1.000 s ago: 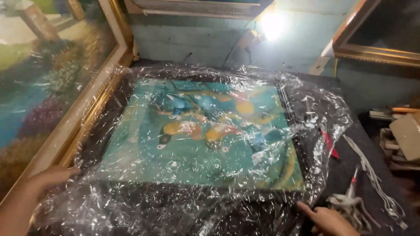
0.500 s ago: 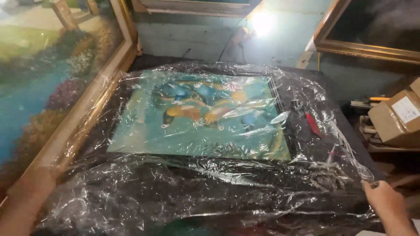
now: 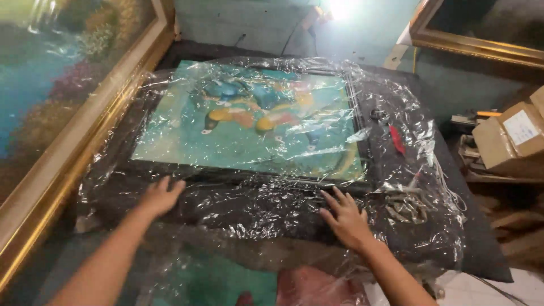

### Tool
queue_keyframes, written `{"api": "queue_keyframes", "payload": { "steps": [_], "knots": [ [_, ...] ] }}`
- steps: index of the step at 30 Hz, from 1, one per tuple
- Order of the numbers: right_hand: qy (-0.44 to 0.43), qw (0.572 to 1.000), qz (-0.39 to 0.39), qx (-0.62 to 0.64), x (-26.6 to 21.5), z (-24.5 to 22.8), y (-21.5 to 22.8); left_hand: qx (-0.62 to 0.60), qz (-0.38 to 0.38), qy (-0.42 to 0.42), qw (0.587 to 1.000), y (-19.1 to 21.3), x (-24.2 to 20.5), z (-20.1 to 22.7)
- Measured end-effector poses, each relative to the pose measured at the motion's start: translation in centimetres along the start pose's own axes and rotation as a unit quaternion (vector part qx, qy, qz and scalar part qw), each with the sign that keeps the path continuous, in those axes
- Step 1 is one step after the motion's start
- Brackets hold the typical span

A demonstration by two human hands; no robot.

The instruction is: The person cleans the back and front of a framed painting using a cloth and then wraps the entire frame in plastic film, cutting it to size with a utility knife.

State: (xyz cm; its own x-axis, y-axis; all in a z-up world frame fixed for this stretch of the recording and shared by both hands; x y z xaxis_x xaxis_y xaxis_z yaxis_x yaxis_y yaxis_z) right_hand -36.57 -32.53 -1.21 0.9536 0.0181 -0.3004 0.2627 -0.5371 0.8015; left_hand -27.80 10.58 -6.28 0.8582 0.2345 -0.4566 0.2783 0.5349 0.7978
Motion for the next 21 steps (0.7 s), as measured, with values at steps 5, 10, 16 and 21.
{"api": "queue_keyframes", "payload": {
  "steps": [5,10,16,21],
  "knots": [
    [-0.1,0.959,-0.121,-0.238,0.5,3.9,-2.4,0.113,-0.066,0.069,0.989,-1.0,-2.1,-3.5],
    [-0.083,0.974,-0.032,-0.21,1.4,4.8,-2.0,0.098,-0.017,0.008,0.995,-0.3,-1.7,-4.0],
    [0.036,0.955,0.113,-0.273,4.4,-1.1,-3.7,0.148,0.009,-0.071,0.986,1.3,-2.8,-0.3],
    [0.081,0.954,0.026,-0.289,6.5,-7.4,-4.4,0.163,-0.003,-0.088,0.983,2.3,-1.5,0.3]
  ]
}}
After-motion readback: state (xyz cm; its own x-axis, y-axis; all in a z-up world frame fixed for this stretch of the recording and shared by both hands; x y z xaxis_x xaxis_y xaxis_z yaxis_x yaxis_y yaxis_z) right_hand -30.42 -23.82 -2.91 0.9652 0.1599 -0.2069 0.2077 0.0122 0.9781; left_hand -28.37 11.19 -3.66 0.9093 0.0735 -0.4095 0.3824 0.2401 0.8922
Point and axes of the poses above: each hand's wrist, its own x-axis towards the middle knuckle, its own y-axis out of the back of the hand, z = x × y, the point moved 1 cm from there along x, towards the middle knuckle, and after that the axes turned 7 degrees about -z, right-handed, at the moved point
